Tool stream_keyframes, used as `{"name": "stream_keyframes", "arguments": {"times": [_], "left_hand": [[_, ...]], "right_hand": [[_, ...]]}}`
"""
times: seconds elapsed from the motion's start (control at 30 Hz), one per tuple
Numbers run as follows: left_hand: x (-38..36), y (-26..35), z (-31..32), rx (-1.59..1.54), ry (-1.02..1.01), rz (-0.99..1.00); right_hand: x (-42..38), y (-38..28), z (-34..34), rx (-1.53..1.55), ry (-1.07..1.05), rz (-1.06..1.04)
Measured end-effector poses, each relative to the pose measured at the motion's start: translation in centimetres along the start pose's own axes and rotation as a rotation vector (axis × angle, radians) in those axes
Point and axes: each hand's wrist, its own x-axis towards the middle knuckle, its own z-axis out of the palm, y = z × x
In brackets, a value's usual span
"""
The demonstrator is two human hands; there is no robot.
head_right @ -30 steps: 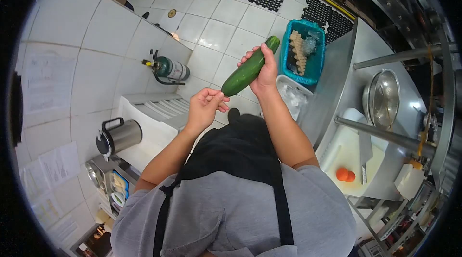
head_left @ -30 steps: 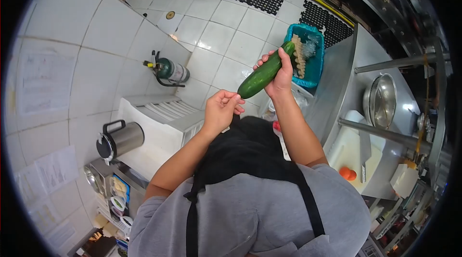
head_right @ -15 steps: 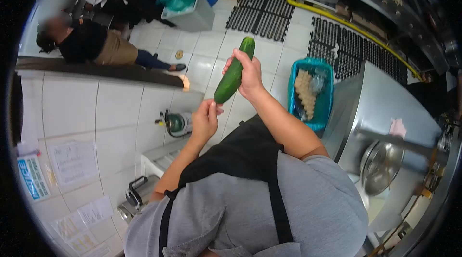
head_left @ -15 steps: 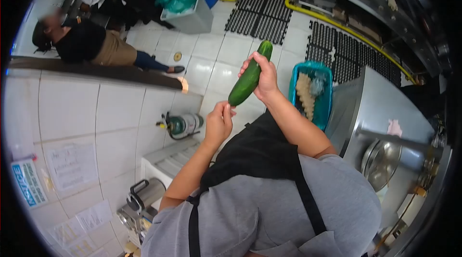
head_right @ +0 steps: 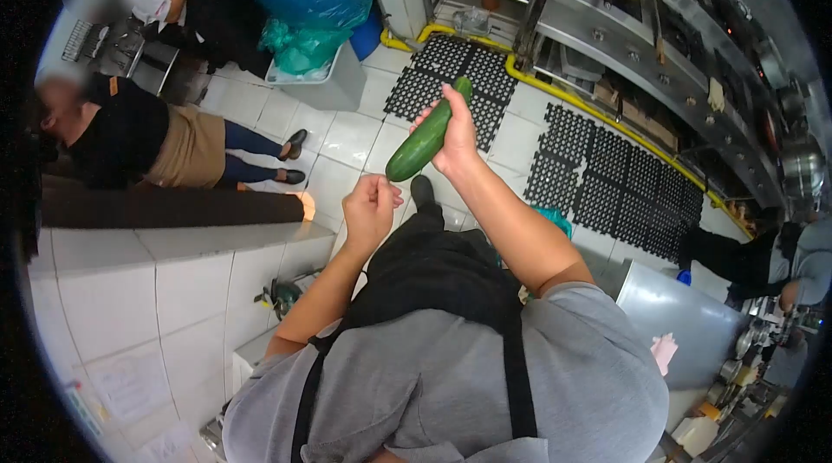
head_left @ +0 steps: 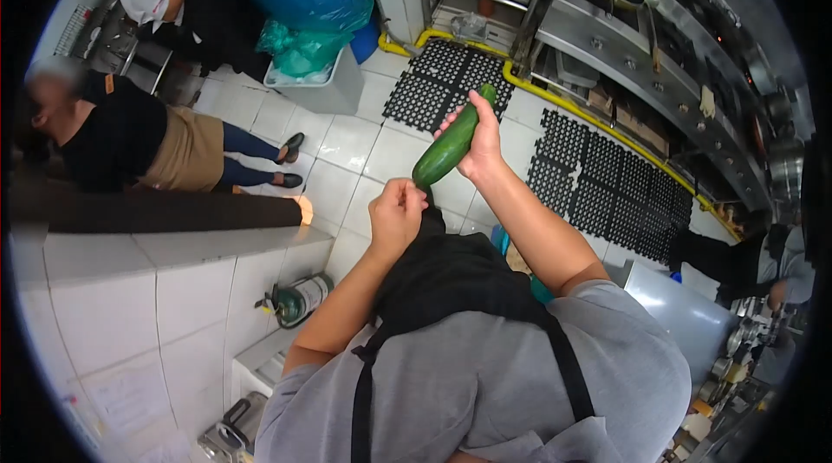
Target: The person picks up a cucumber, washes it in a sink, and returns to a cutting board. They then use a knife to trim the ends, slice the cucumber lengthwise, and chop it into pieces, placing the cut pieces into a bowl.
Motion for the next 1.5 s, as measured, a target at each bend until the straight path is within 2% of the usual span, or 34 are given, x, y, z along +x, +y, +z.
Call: {"name": "stream_keyframes", "arguments": {"times": [0.07,0.13,0.17,0.33,0.43,0.53,0.6,0.67,0.73,0.8,0.83,0.87,0.93,0.97,1.1,1.27,1.33,1.4,1.5], "left_hand": [[6.4,0.1,0.9,-0.072,-0.018,-0.034],[13.0,0.6,2.0,-0.343,-0.158,-0.341],[16.1,0.9,2.6,-0.386,-0.209,-0.415],[28.9,2.7,7.5,-0.431,-0.378,-0.520],[36.4,2.1,11.6,-0.651,-0.501,-0.668],[43.6,1.2,15.2,-0.673,-0.628,-0.630],[48.7,-0.9,17.8,-0.662,-0.671,-0.587],[53.3,-0.3,19.6,-0.736,-0.719,-0.679],[58.1,-0.5,21.6,-0.780,-0.839,-0.771],[62.9,0.2,23.6,-0.715,-0.964,-0.699],[64.7,2.2,24.2,-0.616,-0.860,-0.743],[66.6,2.4,24.6,-0.635,-0.847,-0.730],[70.2,2.5,25.1,-0.462,-0.705,-0.635],[72.3,2.5,25.4,-0.561,-0.620,-0.674],[81.9,1.4,24.1,-0.662,-0.618,-0.643],[92.9,0.0,25.3,-0.722,-0.728,-0.557],[96.2,0.7,26.2,-0.773,-0.783,-0.596],[99.1,0.8,27.4,-0.737,-0.794,-0.568],[103.4,0.1,30.4,-0.850,-0.819,-0.534]], "right_hand": [[4.5,-2.5,0.9,0.093,0.074,-0.012],[8.4,-5.6,2.2,0.084,0.124,-0.049],[10.2,-7.2,2.6,0.101,0.139,-0.099],[17.7,-14.6,2.6,0.294,0.275,-0.238],[23.2,-18.9,1.3,0.393,0.264,-0.290],[29.1,-24.0,1.2,0.448,0.270,-0.318],[33.6,-27.7,1.7,0.459,0.187,-0.259],[37.6,-30.7,3.1,0.416,0.178,-0.252],[41.3,-33.8,5.2,0.265,0.137,-0.135],[44.6,-35.6,8.0,0.067,0.049,-0.073],[46.8,-35.8,9.0,0.023,0.017,-0.047],[48.9,-36.0,10.0,-0.026,-0.012,-0.013],[52.5,-37.0,12.7,-0.221,-0.065,-0.043],[54.5,-37.8,13.7,-0.314,-0.124,-0.054],[64.3,-42.2,16.5,-0.455,-0.260,0.017],[75.8,-53.7,18.9,-0.640,-0.123,-0.051],[78.8,-58.7,19.5,-0.775,0.030,-0.197],[82.0,-63.4,19.2,-0.774,0.105,-0.230],[87.6,-69.4,17.9,-0.772,0.180,-0.226]]}}
